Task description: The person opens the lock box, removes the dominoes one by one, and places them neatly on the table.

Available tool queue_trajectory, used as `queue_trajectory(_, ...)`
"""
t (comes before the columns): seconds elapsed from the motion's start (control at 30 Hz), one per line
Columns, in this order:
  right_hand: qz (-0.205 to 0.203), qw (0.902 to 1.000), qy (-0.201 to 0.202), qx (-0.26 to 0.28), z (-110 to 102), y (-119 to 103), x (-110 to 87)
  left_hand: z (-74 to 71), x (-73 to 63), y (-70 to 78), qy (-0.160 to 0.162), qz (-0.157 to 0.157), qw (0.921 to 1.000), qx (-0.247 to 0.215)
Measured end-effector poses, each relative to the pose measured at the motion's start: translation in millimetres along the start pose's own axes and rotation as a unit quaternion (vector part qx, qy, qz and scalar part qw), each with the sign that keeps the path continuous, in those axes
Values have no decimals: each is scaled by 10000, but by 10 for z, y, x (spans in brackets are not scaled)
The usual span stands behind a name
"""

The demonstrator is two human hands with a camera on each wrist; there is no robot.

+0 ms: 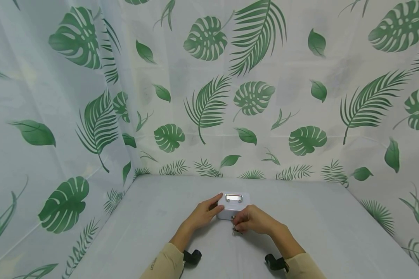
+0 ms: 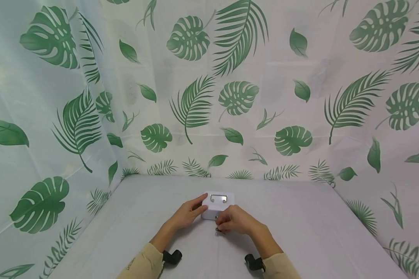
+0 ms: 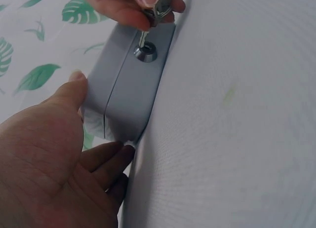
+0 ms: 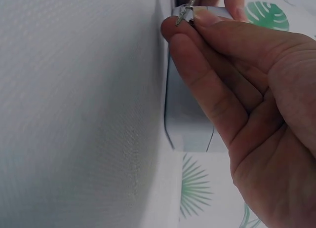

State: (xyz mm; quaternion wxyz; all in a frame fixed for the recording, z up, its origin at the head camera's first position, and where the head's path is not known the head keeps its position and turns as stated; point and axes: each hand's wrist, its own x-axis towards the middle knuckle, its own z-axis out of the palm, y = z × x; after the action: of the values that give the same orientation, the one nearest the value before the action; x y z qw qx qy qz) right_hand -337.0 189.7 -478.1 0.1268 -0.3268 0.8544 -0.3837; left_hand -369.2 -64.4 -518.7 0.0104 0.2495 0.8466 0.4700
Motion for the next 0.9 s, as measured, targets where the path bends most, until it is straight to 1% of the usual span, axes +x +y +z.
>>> queue_trajectory(0.23,52,9999,2,-90,-6,5,-1,-7,-4,10,-7,-15,10000,-37)
queue_trajectory(0.73,82,9995,23,-300,-8,-7,-7,-6,3,12,12,-30,10000,51)
queue_trajectory(0.9,79,9995,15,-289,-8,-12,-13,3,4,14,22,-58,10000,58)
